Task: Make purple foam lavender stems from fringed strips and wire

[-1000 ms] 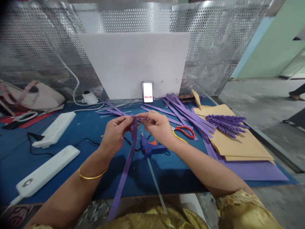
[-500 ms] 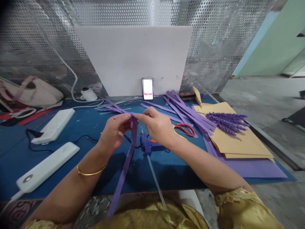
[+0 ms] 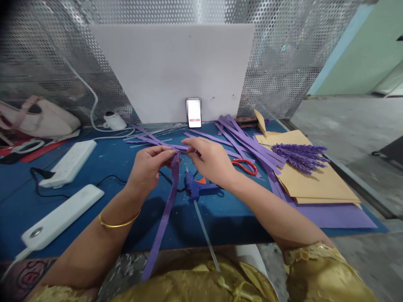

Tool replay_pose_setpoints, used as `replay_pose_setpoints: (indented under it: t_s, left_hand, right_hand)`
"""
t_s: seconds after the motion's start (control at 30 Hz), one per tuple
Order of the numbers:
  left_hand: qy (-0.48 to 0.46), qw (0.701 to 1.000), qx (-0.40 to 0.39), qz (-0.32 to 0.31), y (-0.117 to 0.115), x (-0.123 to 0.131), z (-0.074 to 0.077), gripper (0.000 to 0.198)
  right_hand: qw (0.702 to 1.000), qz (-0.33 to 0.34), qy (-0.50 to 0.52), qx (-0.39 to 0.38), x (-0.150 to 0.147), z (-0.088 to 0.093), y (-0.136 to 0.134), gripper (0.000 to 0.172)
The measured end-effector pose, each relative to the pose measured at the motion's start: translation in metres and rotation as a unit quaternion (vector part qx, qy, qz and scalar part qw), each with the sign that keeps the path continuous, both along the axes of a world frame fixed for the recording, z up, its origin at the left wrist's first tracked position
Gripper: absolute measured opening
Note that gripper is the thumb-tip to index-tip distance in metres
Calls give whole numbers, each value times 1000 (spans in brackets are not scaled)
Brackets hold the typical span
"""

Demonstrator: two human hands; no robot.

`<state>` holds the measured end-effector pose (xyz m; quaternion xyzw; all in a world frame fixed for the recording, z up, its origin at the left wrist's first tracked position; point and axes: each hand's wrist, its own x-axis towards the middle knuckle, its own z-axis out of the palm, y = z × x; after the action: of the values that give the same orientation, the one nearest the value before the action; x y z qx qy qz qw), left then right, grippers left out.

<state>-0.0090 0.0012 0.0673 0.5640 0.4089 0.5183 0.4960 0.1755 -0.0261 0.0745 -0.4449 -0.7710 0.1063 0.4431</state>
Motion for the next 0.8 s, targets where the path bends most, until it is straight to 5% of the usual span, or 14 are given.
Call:
replay_pose_setpoints:
  t_s: [0.2,0.8]
  left_hand:
    - [34,999,4,22,-2,5,4,13]
    - [41,999,0,-23,4,-2,1,13]
  right_hand:
    - [994,8,67,-84,-1,-4,1,31]
    - [998,-16,29,-53,-1,-5,2,32]
